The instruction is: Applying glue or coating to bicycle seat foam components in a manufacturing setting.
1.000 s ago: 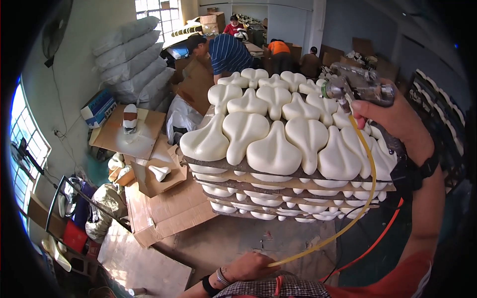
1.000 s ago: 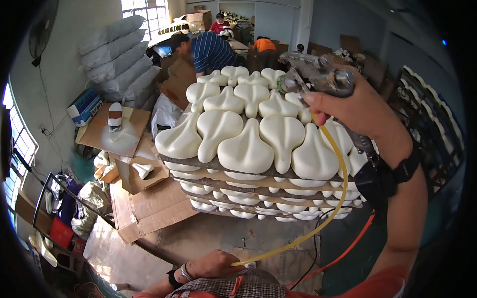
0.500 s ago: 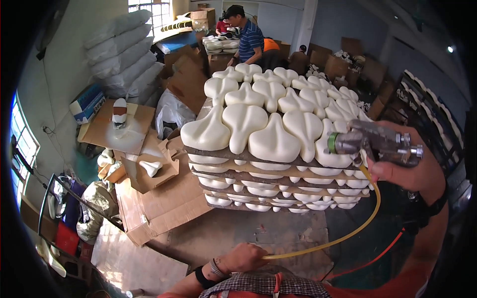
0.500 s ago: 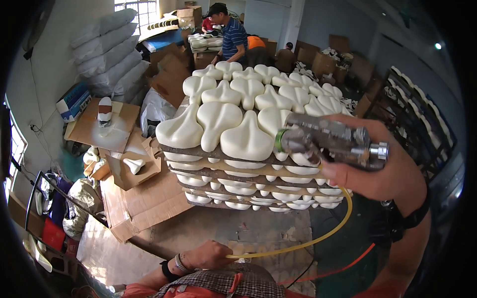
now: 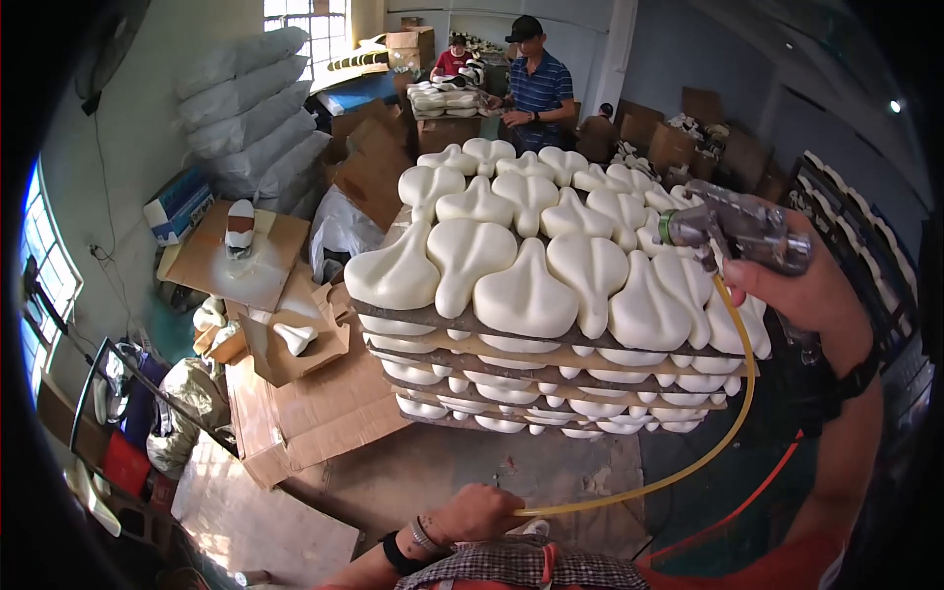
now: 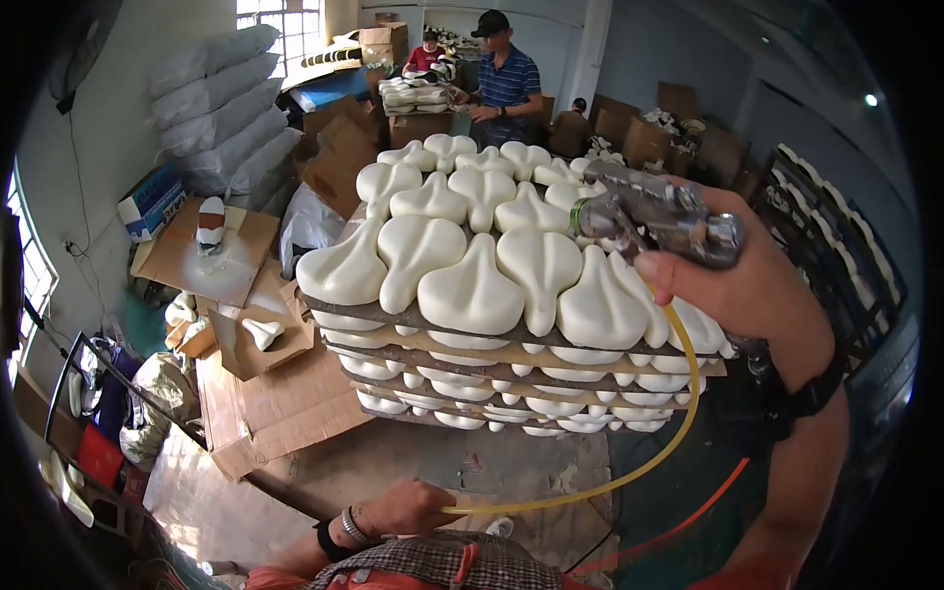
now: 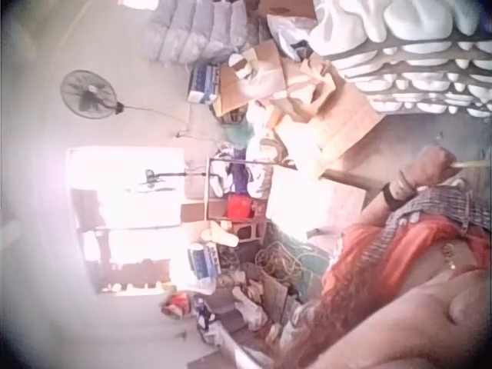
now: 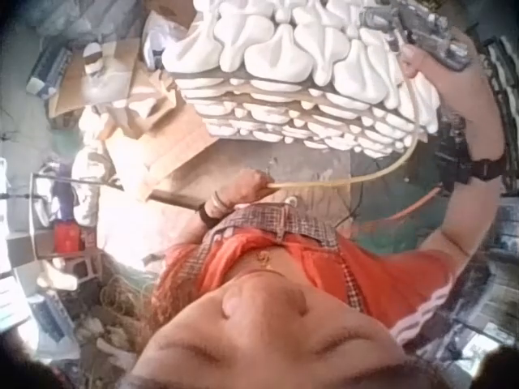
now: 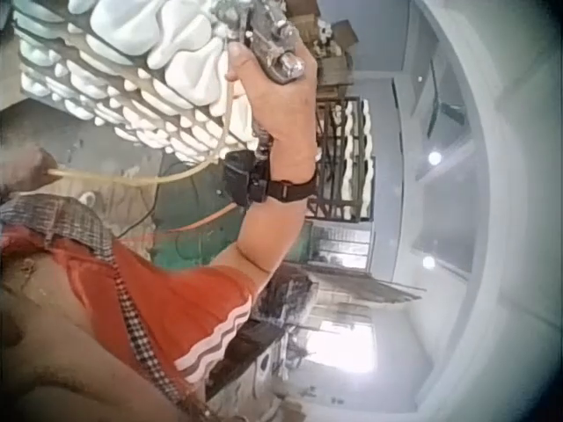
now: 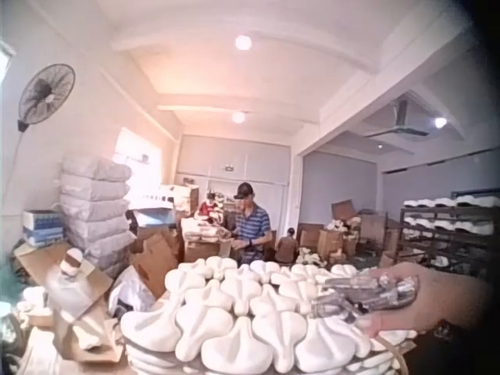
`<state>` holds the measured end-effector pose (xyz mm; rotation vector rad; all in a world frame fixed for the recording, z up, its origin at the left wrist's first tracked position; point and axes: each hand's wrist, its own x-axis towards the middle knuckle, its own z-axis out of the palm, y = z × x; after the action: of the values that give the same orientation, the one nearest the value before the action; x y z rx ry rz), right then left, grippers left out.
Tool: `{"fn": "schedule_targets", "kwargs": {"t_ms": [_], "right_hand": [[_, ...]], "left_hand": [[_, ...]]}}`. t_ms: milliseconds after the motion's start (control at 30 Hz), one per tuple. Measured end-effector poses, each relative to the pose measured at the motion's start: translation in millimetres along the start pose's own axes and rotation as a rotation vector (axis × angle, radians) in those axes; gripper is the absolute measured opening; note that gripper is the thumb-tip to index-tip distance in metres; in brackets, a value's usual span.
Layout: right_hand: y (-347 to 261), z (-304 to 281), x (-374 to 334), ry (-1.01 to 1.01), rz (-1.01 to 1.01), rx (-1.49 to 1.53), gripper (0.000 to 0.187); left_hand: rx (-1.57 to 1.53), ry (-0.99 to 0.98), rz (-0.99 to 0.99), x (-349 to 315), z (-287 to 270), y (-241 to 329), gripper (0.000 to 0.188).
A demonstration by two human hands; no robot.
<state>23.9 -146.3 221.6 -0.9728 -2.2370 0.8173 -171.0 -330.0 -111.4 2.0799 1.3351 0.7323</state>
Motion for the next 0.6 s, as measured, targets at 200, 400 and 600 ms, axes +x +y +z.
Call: {"fn": "schedule_targets", "kwargs": {"t_ms": [200,400,600], "right_hand": [[47.5,-40.1,48.5,-0.080,-0.155,-0.035,0.022],[67.0,-47.1,66.6,-0.120,-0.185,0.078,0.029],[78.6,-50.4,63.0,-0.033,-0.080,-0.074,0.032]], "left_hand": [[-0.090,-0.001,0.023,44.5,16.5,21.5,0.026],[-0.129,0.036,-0.021,64.7,31.0,25.0,0.029],[-0.159,0.037,0.013,70.6,37.4,26.9,0.029]]}}
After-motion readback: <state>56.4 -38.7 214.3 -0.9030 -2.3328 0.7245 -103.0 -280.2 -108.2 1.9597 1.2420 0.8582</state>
